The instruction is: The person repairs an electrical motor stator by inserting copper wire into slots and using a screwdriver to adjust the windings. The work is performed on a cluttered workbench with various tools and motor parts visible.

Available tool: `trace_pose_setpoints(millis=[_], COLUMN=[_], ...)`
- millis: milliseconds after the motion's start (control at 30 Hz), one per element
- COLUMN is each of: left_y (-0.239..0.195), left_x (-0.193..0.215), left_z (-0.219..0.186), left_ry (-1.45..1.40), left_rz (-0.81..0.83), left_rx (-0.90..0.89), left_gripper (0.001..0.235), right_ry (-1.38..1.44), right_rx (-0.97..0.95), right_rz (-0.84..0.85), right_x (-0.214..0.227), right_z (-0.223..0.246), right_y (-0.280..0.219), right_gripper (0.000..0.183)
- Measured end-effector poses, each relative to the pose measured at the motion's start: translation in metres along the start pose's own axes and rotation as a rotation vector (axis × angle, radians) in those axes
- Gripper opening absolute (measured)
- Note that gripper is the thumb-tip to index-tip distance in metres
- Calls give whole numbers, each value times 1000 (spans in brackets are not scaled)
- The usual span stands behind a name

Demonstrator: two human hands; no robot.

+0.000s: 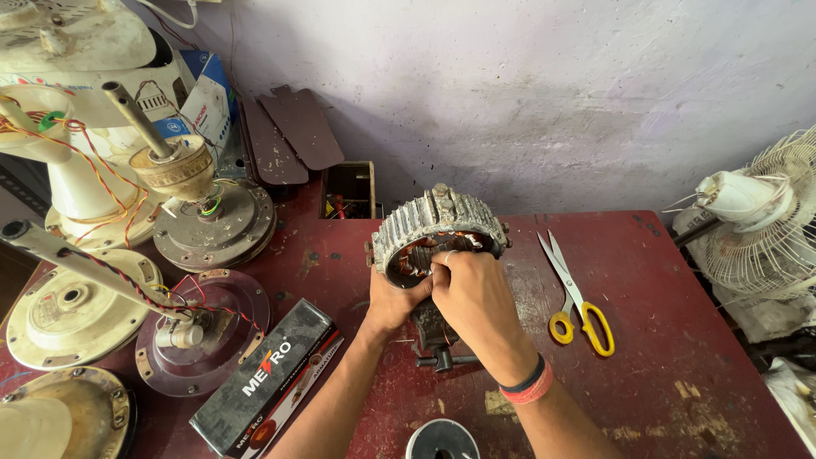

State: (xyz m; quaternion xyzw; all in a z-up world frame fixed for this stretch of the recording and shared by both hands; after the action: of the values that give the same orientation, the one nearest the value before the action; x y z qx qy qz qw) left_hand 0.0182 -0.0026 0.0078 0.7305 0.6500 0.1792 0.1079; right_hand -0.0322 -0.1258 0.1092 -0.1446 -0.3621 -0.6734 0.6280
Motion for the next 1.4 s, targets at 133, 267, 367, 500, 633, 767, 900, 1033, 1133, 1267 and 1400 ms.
trace_pose_setpoints(millis=[133, 267, 367, 500, 633, 767, 900, 1033, 1133, 1267, 1400], left_y=[-2, -1, -2, 5, 46, 85, 119, 135, 129, 126, 125], left_x=[-1, 4, 18, 61, 81, 65, 44, 25, 22, 21, 23], left_z=[1, 9, 15, 14, 9, 16, 20, 27, 27, 25, 21], left_ry=[-73, 4, -150, -734, -766, -412, -106, -93, -139, -85, -72], left_rz=[12, 67, 231, 354, 244, 383, 812, 946, 962, 878, 896], left_rx=[73, 53, 70, 183, 323, 672, 363, 211, 179, 225, 252], left_gripper=[43, 50, 54, 72, 44, 34, 36, 38, 38, 36, 33], right_ry=[5, 65, 77, 52, 72, 77, 83, 118, 161, 333, 642], right_rx=[104, 107, 47, -12, 140, 122, 190, 97, 136, 72, 129], right_rz=[-82, -146, -137, -133, -205, -202, -244, -203, -256, -359, -553], right_x=[3, 1, 0, 0, 2, -1, -2, -6, -10, -16, -24], right_z=[2, 3, 3, 2, 5, 2, -2, -12, -19, -33, -44], right_y=[-3, -7, -7, -8, -12, -15, -18, -19, -24, -34, -41], right_gripper=[16, 16, 16, 18, 17, 17, 15, 17, 17, 10, 20])
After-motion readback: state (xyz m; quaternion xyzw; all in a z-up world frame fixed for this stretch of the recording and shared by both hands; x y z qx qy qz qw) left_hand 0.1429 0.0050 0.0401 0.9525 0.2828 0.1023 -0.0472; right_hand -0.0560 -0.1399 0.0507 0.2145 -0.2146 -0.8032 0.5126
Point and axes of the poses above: each hand's wrist, its own y-axis towards the middle knuckle, its own x-axis out of the back of the hand, z = x × y, the point moved 2 cm from there along y, towards the middle knuckle, and after that the axes turned 15 degrees about y, right-handed, at the moved point
